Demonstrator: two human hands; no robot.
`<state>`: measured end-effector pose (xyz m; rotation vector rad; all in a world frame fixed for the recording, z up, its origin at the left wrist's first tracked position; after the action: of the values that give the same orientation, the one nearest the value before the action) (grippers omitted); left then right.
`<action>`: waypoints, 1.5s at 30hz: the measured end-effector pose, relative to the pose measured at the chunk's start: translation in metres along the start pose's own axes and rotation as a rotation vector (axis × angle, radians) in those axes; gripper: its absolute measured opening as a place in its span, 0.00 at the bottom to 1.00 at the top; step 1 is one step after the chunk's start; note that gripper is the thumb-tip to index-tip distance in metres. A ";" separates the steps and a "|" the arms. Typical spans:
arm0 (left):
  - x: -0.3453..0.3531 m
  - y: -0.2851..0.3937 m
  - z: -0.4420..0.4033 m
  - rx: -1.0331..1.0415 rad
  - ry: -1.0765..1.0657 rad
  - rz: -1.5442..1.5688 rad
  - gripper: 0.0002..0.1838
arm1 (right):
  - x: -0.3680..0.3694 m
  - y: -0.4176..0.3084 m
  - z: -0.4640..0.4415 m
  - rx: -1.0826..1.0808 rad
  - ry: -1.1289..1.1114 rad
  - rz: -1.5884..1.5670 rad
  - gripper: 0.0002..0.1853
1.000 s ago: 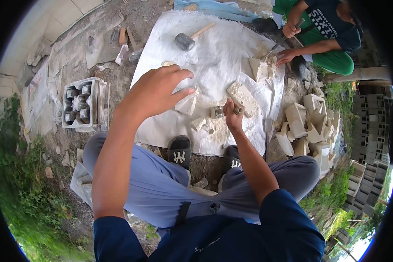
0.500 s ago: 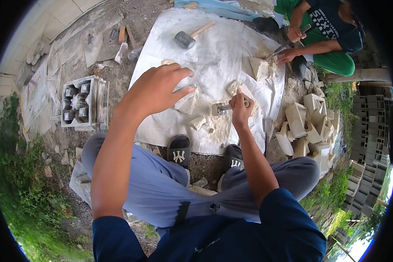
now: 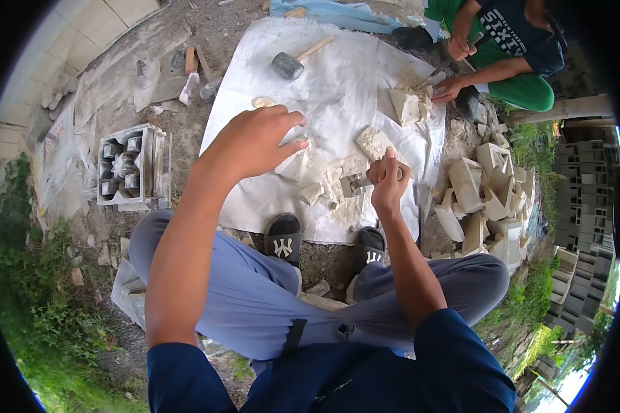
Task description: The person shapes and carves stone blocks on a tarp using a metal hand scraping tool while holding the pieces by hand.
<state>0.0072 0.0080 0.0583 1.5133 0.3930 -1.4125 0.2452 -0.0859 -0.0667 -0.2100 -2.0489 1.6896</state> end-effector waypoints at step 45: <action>0.037 0.027 -0.001 0.063 -0.138 -0.051 0.23 | -0.047 0.046 0.028 -0.007 0.078 0.002 0.31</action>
<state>0.0388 -0.0176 0.0370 1.4549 0.3065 -1.5729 0.2659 -0.1197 -0.1262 -0.2770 -1.9986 1.6492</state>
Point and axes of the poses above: each hand's wrist, its own z-axis away from the middle knuckle, its own x-axis out of the palm, y = z × x, the point moved 9 cm from there along -z, towards the middle knuckle, and after that the axes turned 6 degrees about -x, right-handed, at the moved point
